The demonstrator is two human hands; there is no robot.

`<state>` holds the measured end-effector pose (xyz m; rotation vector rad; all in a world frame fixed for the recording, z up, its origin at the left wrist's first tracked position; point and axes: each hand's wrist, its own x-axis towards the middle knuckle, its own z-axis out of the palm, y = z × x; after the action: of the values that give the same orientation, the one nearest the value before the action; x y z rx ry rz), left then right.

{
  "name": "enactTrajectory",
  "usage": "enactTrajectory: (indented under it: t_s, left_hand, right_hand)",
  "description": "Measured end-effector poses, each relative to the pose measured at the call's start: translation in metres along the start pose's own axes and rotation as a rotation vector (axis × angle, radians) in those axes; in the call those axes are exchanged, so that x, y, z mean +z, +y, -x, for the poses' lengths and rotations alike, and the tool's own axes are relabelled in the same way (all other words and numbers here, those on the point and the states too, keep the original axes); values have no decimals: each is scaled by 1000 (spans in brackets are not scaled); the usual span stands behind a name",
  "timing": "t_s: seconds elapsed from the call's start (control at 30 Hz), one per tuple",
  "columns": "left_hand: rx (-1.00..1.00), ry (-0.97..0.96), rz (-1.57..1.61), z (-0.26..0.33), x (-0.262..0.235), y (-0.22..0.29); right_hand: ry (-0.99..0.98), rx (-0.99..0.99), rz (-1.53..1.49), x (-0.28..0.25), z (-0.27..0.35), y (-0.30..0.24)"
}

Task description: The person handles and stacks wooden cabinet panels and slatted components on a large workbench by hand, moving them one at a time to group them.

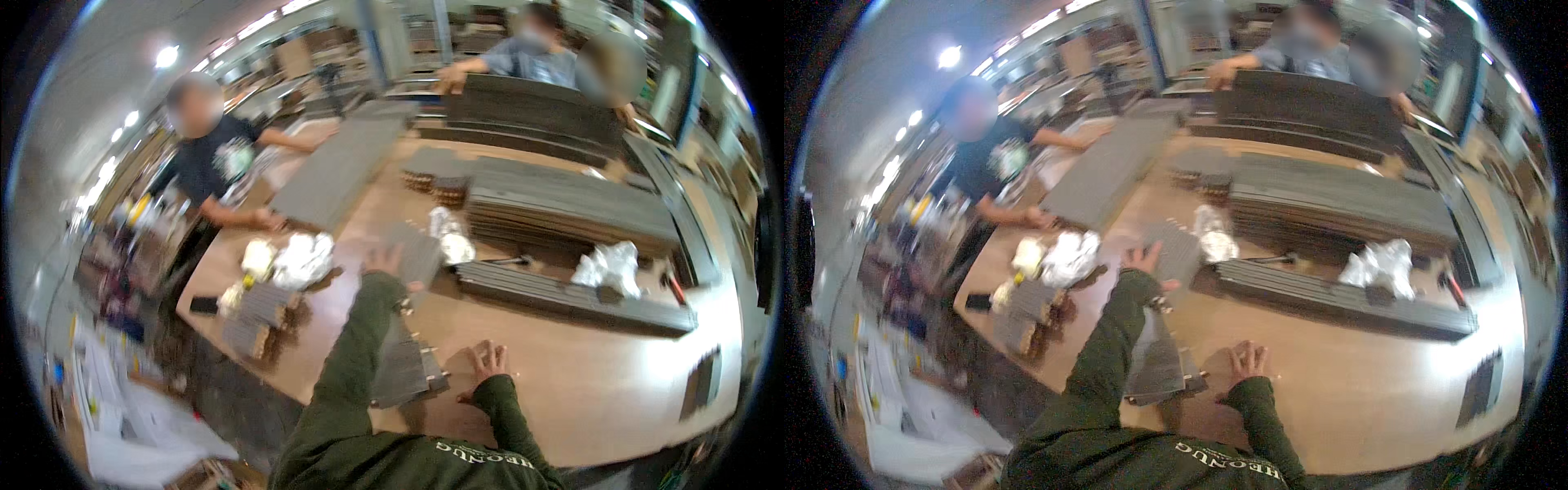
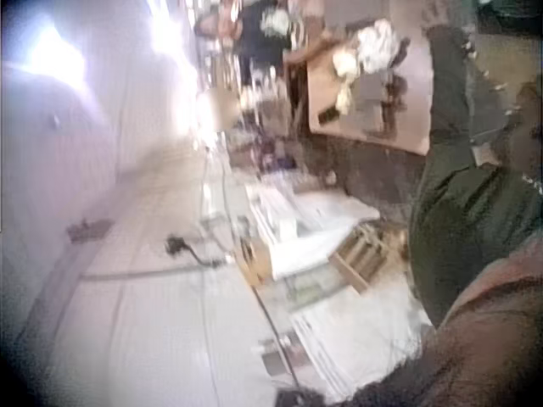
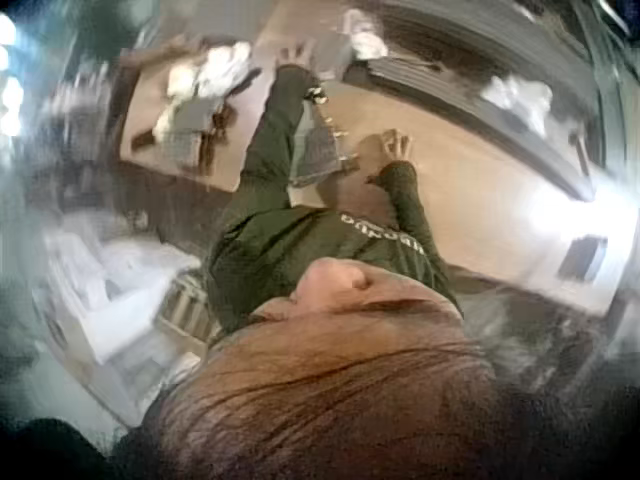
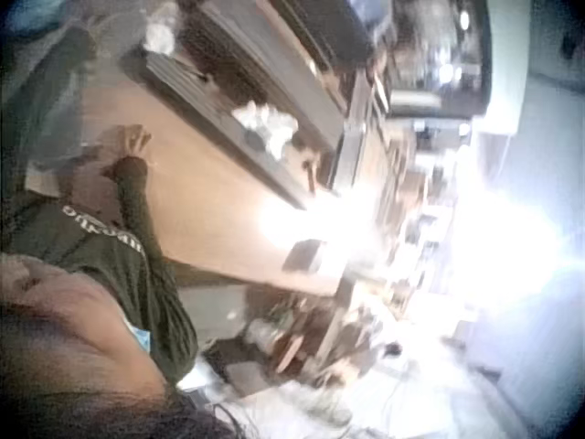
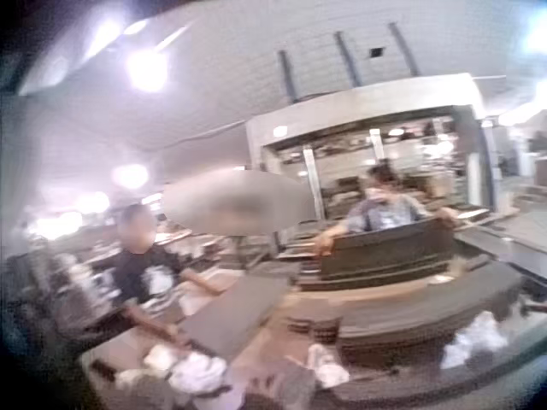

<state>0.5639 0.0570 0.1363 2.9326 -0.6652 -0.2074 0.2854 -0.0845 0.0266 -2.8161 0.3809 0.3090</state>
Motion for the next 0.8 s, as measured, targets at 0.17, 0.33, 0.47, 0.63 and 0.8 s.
enactTrajectory:
  t_s: [0.17, 0.33, 0.47, 0.63, 0.8]
  left_hand:
    - [-84, 7, 104, 17, 2, 5]
    - [-30, 212, 273, 63, 14, -2]
    - [-201, 287, 119, 157, 58, -47]
    - [-296, 178, 385, 215, 111, -104]
    - [-98, 314, 498, 184, 129, -89]
  right_hand:
    - [-112, -11, 22, -26, 10, -10]
    - [-59, -88, 91, -9, 3, 14]
    - [-102, -52, 70, -22, 9, -2]
    - [-198, 33, 42, -25, -4, -9]
    - [-367, 146, 63, -66, -5, -21]
